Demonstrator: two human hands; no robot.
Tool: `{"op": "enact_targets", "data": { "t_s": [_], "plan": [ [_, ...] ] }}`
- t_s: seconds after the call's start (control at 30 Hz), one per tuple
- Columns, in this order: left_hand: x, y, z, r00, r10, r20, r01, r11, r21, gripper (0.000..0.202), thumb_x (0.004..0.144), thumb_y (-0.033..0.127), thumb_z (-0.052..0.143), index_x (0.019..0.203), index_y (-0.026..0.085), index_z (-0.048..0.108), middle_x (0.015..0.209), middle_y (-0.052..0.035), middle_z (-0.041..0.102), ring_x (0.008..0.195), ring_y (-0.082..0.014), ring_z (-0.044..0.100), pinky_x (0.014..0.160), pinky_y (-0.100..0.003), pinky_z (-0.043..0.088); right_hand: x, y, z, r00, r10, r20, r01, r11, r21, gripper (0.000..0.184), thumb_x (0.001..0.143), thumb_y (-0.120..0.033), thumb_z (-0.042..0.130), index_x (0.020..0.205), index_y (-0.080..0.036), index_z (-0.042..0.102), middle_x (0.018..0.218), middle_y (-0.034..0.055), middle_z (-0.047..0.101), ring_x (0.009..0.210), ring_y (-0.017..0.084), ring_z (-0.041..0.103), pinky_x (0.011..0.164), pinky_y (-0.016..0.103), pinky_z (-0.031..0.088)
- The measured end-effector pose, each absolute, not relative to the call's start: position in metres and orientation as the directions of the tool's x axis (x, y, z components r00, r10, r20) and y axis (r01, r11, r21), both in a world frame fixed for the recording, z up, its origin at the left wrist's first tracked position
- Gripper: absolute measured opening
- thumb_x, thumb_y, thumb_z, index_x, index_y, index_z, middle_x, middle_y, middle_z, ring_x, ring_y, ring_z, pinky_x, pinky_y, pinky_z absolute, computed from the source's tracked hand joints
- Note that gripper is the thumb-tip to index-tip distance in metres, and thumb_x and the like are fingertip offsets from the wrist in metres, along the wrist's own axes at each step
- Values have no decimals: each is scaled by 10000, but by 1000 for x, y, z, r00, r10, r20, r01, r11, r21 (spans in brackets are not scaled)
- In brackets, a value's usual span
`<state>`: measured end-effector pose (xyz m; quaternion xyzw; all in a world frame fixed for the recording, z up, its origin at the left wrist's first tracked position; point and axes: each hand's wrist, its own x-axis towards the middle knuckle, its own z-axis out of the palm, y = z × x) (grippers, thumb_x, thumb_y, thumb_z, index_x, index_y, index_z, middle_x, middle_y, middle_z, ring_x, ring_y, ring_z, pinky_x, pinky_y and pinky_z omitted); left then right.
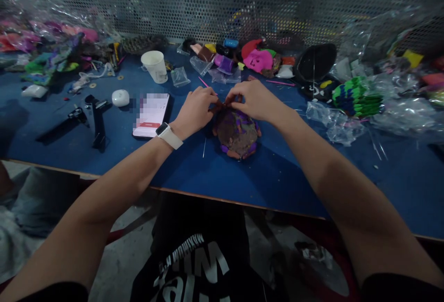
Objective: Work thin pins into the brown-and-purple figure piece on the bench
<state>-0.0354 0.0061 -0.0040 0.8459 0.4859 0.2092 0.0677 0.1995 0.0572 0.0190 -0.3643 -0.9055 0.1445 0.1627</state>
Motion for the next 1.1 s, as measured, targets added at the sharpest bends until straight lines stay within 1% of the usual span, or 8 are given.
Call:
{"op": "enact_targets", "data": {
  "t_s": [0.17, 0.33, 0.47, 0.6, 0.73, 0.83, 0.93, 1.1],
  "plan": [
    [-37, 8, -6, 459, 838, 295, 777, -540, 323, 224, 1004, 174, 650, 1084, 154, 858, 1225, -164, 765, 1227, -373, 681, 1101, -559, 556, 198, 54, 19, -690, 697, 193, 603, 702, -379, 202, 985, -287, 737, 1093, -276, 907, 1110, 103, 860, 1038, 347, 760, 1023, 544, 537],
    [-35, 15, -10, 401, 841, 363, 737, -532, 417, 227, 1040, 267, 671, 1135, 200, 866, 1172, -129, 774, 1148, -330, 712, 1085, -532, 592, 202, 55, 26, -685, 708, 173, 627, 693, -356, 216, 1011, -390, 765, 1141, -308, 917, 1092, 87, 862, 1052, 349, 750, 994, 522, 551],
    [-31, 21, -15, 392, 836, 383, 713, -540, 447, 199, 1042, 282, 692, 1092, 205, 869, 1147, -110, 785, 1086, -303, 729, 1053, -494, 609, 208, 59, 27, -685, 714, 142, 657, 691, -303, 259, 1019, -475, 783, 1174, -315, 913, 1074, 86, 862, 1068, 362, 750, 976, 520, 565],
    [-29, 20, -13, 405, 843, 353, 719, -532, 446, 216, 1053, 244, 663, 1087, 195, 870, 1163, -118, 783, 1088, -298, 739, 1062, -488, 599, 217, 66, 28, -687, 720, 101, 665, 678, -313, 244, 1039, -466, 762, 1138, -306, 917, 1028, 76, 865, 1012, 343, 763, 935, 504, 583],
    [-27, 18, -9, 404, 851, 336, 731, -522, 441, 245, 1071, 275, 641, 1129, 193, 864, 1177, -128, 786, 1079, -292, 737, 1034, -473, 607, 233, 74, 39, -715, 698, 54, 650, 690, -319, 220, 1028, -412, 782, 1069, -249, 925, 1013, 101, 869, 924, 300, 772, 873, 462, 581],
    [-26, 18, -8, 418, 848, 326, 726, -527, 441, 217, 1055, 280, 672, 1128, 195, 858, 1165, -122, 788, 1042, -278, 729, 991, -446, 614, 247, 80, 46, -731, 682, 21, 636, 692, -341, 262, 996, -494, 829, 1012, -254, 932, 911, 83, 862, 851, 276, 772, 816, 437, 576],
    [-24, 18, -8, 418, 849, 323, 728, -526, 440, 207, 1052, 255, 674, 1124, 189, 857, 1190, -120, 779, 1044, -271, 726, 984, -437, 606, 256, 84, 46, -736, 677, -2, 626, 679, -384, 323, 955, -578, 867, 979, -265, 943, 855, 65, 854, 819, 288, 784, 803, 453, 580],
    [-26, 16, -2, 520, 790, 325, 684, -613, 395, 260, 1074, 232, 620, 1159, 185, 861, 1276, -130, 767, 1187, -296, 722, 1090, -460, 570, 257, 87, 40, -724, 689, -25, 615, 629, -475, 281, 915, -556, 929, 952, -278, 941, 860, 71, 866, 859, 328, 806, 848, 487, 607]
  ]
}}
